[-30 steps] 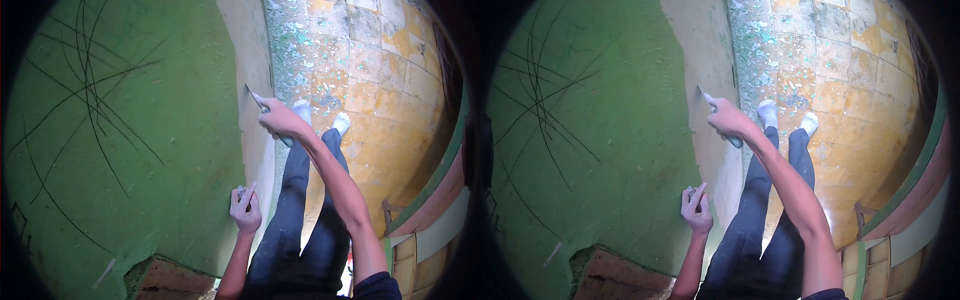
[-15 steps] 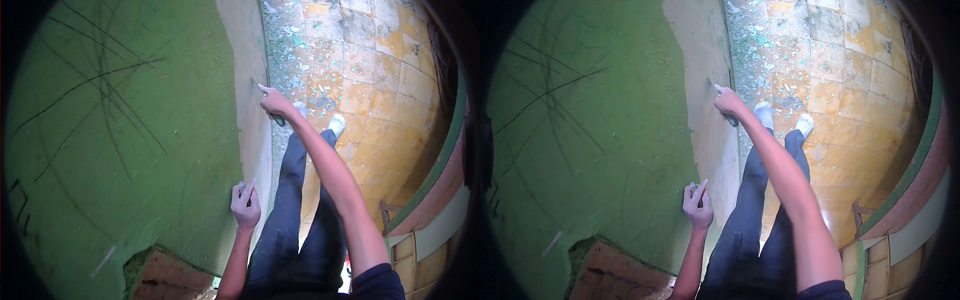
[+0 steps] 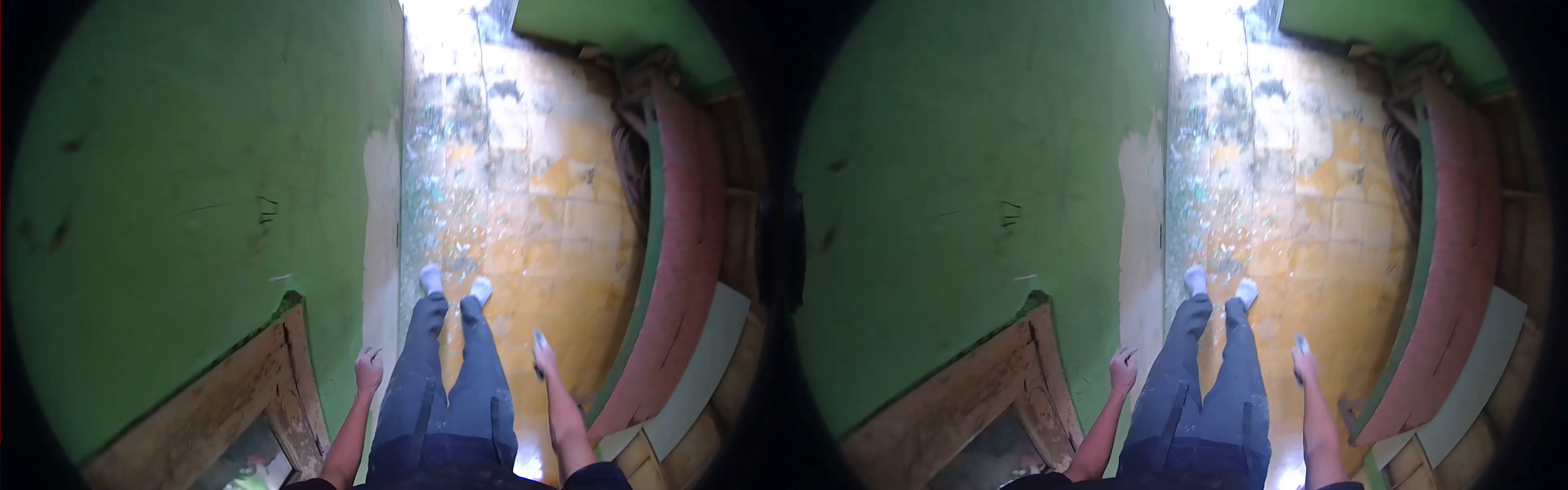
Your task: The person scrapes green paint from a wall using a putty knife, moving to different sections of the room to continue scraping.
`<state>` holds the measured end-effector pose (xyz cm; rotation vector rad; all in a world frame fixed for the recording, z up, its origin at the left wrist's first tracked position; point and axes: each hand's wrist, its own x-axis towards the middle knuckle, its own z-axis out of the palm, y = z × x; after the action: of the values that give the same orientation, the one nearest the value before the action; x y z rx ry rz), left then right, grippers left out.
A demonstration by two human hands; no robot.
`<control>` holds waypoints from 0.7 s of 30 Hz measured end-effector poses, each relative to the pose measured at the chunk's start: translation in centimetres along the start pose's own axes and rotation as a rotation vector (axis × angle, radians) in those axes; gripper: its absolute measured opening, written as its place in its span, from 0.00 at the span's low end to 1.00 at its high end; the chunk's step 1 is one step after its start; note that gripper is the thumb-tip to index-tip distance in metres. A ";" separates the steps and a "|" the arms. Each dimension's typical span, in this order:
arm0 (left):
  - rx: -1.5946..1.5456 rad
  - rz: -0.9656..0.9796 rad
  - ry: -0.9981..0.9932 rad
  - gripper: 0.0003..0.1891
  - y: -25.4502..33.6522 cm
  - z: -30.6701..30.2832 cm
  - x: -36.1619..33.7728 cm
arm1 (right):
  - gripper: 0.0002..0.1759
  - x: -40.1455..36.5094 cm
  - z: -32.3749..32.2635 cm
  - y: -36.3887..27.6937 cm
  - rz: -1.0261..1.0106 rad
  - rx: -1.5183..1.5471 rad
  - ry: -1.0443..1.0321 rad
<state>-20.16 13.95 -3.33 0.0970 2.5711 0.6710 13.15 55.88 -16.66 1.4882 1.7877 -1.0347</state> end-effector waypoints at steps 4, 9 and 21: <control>-0.022 -0.162 -0.019 0.13 3.1 -1.3 -1.3 | 0.31 -13.5 -11.8 9.8 0.413 -0.275 0.046; -0.127 -0.221 -0.024 0.15 5.7 1.0 -1.2 | 0.21 -17.4 -17.0 15.8 0.612 0.100 0.101; -0.200 -0.380 -0.140 0.16 16.7 5.8 6.2 | 0.33 -3.4 -29.2 -15.0 -0.174 0.457 -0.116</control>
<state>-23.74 32.33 -2.44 -0.3868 2.2846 0.7371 0.29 77.78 4.38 1.5051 1.6932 -1.6695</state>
